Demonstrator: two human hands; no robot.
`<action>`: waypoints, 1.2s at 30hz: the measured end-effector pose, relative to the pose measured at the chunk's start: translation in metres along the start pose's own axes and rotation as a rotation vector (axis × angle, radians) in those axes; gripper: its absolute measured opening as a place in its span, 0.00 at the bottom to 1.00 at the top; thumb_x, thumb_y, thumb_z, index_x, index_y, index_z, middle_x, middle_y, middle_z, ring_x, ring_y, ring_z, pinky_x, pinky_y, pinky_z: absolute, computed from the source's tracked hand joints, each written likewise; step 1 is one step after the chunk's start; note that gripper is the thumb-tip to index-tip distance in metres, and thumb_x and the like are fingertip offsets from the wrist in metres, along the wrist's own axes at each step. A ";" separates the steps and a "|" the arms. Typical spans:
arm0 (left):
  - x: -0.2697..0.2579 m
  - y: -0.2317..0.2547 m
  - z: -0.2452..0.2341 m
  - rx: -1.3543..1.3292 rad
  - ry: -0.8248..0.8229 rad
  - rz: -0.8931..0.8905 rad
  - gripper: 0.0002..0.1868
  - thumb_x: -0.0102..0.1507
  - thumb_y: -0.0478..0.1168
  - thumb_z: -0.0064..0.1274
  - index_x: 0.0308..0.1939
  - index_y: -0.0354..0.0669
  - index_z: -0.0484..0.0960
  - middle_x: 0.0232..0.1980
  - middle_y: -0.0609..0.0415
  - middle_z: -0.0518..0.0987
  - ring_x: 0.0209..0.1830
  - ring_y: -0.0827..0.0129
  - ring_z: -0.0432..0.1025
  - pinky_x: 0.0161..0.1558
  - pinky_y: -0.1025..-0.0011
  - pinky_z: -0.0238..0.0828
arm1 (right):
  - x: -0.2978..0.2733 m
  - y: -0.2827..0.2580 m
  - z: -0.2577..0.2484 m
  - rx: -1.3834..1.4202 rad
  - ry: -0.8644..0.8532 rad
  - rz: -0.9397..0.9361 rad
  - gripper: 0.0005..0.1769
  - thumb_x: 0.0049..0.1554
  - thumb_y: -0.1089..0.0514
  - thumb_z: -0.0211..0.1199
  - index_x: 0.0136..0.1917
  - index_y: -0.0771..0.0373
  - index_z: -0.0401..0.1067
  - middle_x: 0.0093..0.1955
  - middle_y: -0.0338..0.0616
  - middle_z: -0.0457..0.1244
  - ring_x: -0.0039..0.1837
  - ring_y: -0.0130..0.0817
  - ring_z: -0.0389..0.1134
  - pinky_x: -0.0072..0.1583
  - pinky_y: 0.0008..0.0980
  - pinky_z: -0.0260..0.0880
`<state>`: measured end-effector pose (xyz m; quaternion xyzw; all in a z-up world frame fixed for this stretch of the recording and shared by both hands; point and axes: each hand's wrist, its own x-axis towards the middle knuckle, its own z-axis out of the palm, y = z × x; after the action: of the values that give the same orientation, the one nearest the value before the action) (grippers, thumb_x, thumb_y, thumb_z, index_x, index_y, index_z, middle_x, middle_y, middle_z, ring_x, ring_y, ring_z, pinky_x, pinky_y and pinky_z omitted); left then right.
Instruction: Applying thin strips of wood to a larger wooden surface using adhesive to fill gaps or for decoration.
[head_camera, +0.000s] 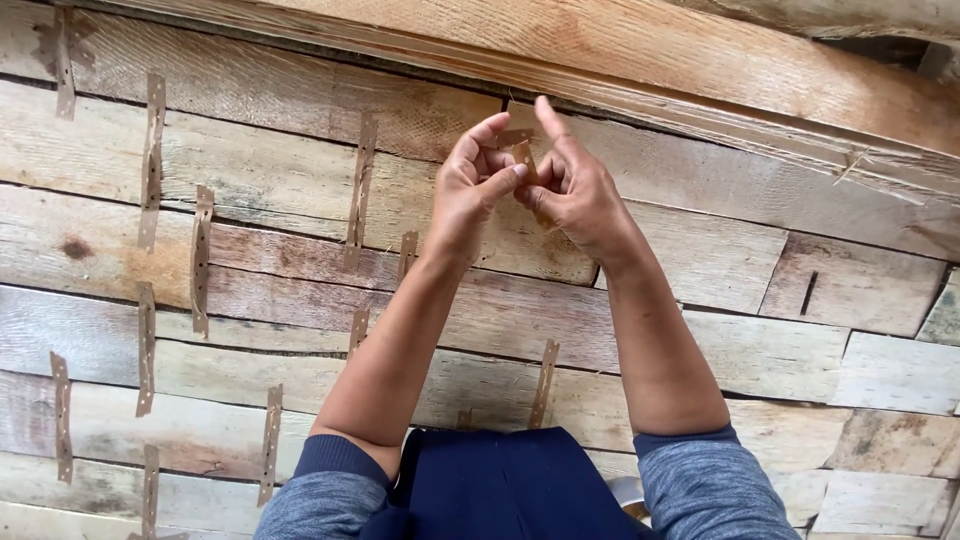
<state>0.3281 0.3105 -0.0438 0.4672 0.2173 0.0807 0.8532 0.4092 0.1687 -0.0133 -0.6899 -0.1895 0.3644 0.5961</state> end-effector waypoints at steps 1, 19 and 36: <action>0.000 -0.001 0.000 0.000 0.001 -0.001 0.38 0.58 0.30 0.59 0.71 0.30 0.63 0.37 0.53 0.76 0.38 0.70 0.74 0.44 0.75 0.78 | 0.002 0.001 0.000 0.001 0.000 0.001 0.54 0.57 0.56 0.68 0.85 0.64 0.37 0.38 0.41 0.60 0.35 0.22 0.60 0.32 0.16 0.63; 0.012 -0.051 -0.034 1.766 0.009 0.594 0.31 0.75 0.52 0.44 0.81 0.54 0.59 0.84 0.66 0.43 0.81 0.51 0.18 0.72 0.45 -0.02 | 0.050 -0.014 -0.001 -0.276 0.075 0.536 0.08 0.65 0.63 0.56 0.46 0.68 0.74 0.36 0.47 0.66 0.33 0.30 0.66 0.37 0.25 0.71; 0.022 -0.031 -0.028 1.779 -0.275 0.145 0.31 0.71 0.61 0.26 0.79 0.67 0.49 0.82 0.66 0.38 0.76 0.44 0.17 0.66 0.23 0.09 | 0.053 -0.020 0.002 -0.753 -0.067 0.554 0.09 0.67 0.62 0.54 0.51 0.67 0.74 0.36 0.44 0.67 0.30 0.24 0.61 0.30 0.19 0.61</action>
<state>0.3334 0.3220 -0.0892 0.9726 0.0654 -0.1201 0.1880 0.4460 0.2113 -0.0084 -0.8707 -0.1361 0.4377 0.1782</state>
